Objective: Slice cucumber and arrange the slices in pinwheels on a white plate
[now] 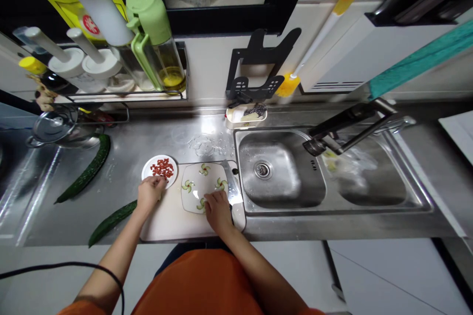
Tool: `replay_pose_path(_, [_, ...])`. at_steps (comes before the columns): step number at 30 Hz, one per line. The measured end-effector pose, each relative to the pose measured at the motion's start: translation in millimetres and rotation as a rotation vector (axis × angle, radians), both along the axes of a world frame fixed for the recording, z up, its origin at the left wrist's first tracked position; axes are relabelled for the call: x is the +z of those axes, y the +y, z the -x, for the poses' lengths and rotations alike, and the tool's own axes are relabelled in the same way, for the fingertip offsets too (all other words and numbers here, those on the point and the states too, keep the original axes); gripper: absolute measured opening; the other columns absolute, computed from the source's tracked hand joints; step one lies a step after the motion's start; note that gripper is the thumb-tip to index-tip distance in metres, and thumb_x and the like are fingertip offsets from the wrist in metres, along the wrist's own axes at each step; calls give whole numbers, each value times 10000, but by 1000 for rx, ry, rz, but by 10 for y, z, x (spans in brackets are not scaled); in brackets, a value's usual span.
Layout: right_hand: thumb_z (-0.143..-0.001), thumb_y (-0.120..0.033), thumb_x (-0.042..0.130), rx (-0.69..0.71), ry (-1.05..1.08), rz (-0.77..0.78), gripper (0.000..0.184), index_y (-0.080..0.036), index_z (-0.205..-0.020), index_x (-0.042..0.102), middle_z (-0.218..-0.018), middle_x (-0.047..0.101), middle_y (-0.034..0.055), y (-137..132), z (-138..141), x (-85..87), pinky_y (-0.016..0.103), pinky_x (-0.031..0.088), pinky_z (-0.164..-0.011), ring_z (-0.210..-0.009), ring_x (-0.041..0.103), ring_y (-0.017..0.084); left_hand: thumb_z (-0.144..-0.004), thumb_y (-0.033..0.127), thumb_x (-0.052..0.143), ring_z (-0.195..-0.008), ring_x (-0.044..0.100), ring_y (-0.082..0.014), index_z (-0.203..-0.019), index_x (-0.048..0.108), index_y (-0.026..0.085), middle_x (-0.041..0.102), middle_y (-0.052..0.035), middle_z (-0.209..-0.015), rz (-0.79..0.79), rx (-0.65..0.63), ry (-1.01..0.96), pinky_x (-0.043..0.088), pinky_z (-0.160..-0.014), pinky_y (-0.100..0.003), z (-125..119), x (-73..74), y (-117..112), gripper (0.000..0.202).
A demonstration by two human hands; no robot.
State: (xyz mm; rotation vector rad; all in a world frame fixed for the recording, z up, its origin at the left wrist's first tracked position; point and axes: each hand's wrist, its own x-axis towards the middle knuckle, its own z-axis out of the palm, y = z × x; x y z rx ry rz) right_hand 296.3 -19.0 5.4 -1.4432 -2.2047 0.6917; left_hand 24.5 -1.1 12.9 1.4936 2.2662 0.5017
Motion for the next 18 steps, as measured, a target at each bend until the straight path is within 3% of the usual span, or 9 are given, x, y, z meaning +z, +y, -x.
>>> replay_pose_path(4, [-847,-159,499,-6,0,-1,213,-185,-977,665,-853,596,78,-1,-17,-6,388,414,-833,-875,463,231,-775,372,528,-719,604,-167,-769,717,220,696,-26,-833,-3,114,-95,444,-726,-274,38,39,-38,242])
replay_pose_path(7, [-843,-158,507,-8,3,18,211,-187,-976,668,-855,599,80,-3,-35,-4,387,423,-822,-879,464,233,-772,381,557,-705,605,-156,-806,721,215,703,-27,-874,-61,127,-149,458,-717,-269,-2,51,-90,236])
replay_pose_path(11, [-829,-137,518,-19,19,25,222,-173,-985,672,-859,601,87,-13,-79,-17,384,431,-826,-897,467,237,-806,359,553,-703,604,-146,-806,716,216,698,-29,-856,-142,-26,-205,472,-685,-264,-232,47,-192,217])
replay_pose_path(18, [-822,-119,515,-30,11,28,232,-163,-987,671,-854,603,89,-46,-187,-31,380,436,-811,-889,477,237,-833,248,569,-788,610,-167,-819,711,221,669,-47,-790,-182,-347,-280,494,-748,-301,-852,-56,-393,145])
